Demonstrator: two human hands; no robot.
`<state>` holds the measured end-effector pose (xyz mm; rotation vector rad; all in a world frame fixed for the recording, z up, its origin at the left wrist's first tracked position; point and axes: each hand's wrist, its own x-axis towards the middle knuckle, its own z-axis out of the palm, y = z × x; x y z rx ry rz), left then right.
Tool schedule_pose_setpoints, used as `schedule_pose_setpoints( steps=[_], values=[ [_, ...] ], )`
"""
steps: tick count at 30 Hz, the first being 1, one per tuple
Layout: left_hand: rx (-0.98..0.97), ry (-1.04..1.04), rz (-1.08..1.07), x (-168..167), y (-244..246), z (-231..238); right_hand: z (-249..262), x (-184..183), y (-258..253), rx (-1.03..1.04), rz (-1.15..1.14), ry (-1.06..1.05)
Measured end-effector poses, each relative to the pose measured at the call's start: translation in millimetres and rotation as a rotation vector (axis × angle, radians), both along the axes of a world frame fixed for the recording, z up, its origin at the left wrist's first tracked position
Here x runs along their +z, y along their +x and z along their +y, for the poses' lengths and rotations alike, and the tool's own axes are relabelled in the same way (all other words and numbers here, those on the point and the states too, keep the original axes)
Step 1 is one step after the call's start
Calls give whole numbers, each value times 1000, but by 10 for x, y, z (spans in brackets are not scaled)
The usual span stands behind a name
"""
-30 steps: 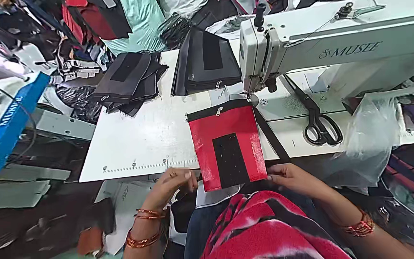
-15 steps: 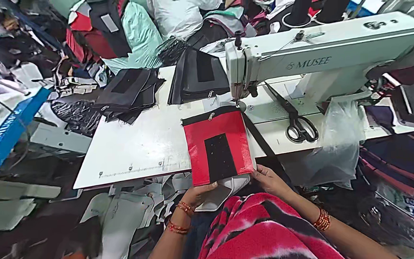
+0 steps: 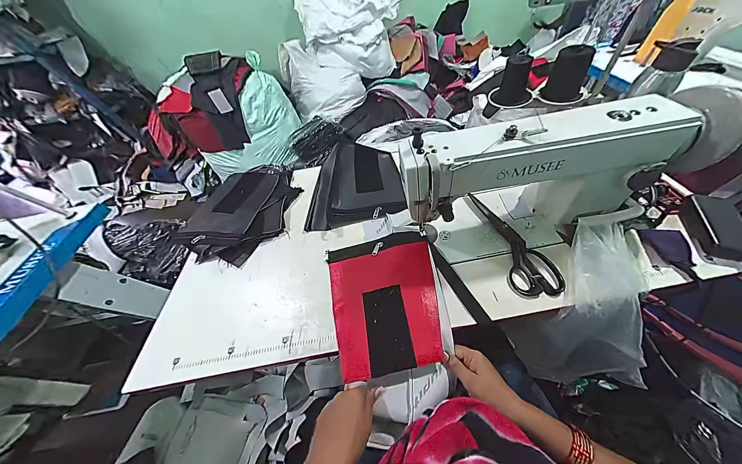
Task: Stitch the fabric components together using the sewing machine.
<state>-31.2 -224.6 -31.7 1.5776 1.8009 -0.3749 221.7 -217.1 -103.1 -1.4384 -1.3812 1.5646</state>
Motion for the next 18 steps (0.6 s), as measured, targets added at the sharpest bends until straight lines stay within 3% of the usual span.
schedule_pose_setpoints(
  steps=[1, 2, 3, 5, 6, 11, 14, 18],
  values=[
    [-46, -28, 64, 159, 14, 5, 6, -9, 5, 9, -3, -2],
    [-97, 85, 69, 267, 26, -36, 15, -11, 9, 15, -1, -6],
    [-170, 350, 23, 273, 36, -106, 18, -10, 14, 17, 4, -13],
    [-342, 985, -161, -25, 97, -33, 18, -5, 19, 23, 11, -20],
    [-420, 1066, -231, -124, 170, 78, 21, -2, 13, 26, 9, -18],
    [-667, 908, -188, -283, 535, 490, 33, 27, 39, 69, -24, 26],
    [-687, 690, -177, -261, 639, 565, 43, 39, 49, 76, -51, 23],
    [-663, 651, -217, -217, 707, 533, 34, 45, 28, 69, -47, -1]
  ],
)
